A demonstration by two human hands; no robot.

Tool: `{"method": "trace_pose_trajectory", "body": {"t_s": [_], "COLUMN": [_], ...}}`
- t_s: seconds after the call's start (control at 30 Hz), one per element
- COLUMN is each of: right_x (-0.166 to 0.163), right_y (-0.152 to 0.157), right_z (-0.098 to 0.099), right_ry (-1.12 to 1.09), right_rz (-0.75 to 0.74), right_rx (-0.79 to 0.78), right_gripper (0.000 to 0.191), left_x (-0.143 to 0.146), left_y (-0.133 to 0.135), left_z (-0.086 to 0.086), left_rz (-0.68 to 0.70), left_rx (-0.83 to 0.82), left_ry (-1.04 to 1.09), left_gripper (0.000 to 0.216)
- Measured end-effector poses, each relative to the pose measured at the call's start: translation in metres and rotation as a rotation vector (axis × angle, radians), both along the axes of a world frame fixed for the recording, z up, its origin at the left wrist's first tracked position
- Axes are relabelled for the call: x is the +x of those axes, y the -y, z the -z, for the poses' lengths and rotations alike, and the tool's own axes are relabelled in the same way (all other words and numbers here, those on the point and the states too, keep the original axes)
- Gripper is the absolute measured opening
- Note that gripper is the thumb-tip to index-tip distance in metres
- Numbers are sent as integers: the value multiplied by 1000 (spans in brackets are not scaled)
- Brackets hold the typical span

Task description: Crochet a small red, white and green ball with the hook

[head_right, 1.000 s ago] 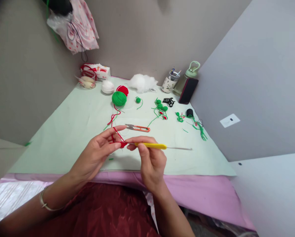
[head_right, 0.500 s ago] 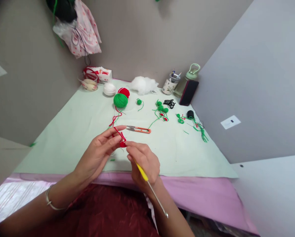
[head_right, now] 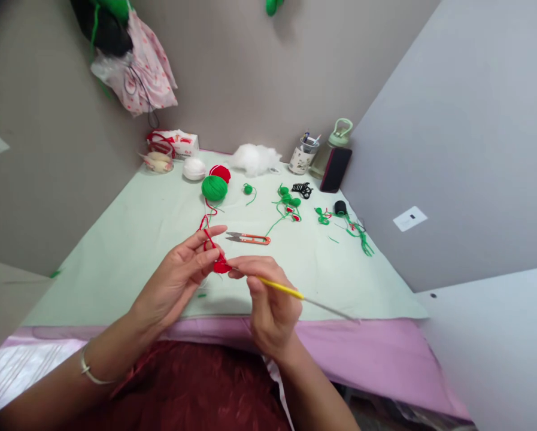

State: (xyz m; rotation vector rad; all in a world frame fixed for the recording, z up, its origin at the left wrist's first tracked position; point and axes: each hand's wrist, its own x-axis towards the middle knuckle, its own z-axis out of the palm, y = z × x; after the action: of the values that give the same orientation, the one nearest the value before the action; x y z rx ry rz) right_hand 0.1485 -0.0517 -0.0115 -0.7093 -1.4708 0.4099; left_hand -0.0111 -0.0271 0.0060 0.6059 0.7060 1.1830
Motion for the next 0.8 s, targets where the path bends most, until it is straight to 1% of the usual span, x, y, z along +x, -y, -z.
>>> {"method": "trace_pose_trajectory", "body": {"t_s": [0.13,0.2,0.3,0.4,0.5,0.6,0.7,0.8], "right_x": [4,5,6,6,7,10,11,12], "right_y": [-8,-14,-21,-24,-22,-19,-19,-23], "right_z": [-16,-21,-22,-21,-22,-25,-27,-29], "right_ry": [-201,-254,-282,-263,-202,-141,-83,64], "right_rz": [-115,-132,-127,-110,-81,-53,-7,50], "right_rx": [-154,-194,-210,-222,-177,-104,-32,52], "right_gripper": [18,18,17,15,16,17,18,23], "left_x": [-1,-1,1,4,6,6,4,1], "left_y": [-3,-7,-13,-20,-23,-22,-22,-28], "left_z": [-15,-21,-22,-20,-22,-26,-26,-25], "left_rz": [18,29,58,65,63,73,110,171], "left_rx": [12,32,36,-32,-118,-143,-74,48], "left_ry": [25,41,90,188,278,326,288,124], "left_gripper": [44,42,39,34,28,25,22,37]}}
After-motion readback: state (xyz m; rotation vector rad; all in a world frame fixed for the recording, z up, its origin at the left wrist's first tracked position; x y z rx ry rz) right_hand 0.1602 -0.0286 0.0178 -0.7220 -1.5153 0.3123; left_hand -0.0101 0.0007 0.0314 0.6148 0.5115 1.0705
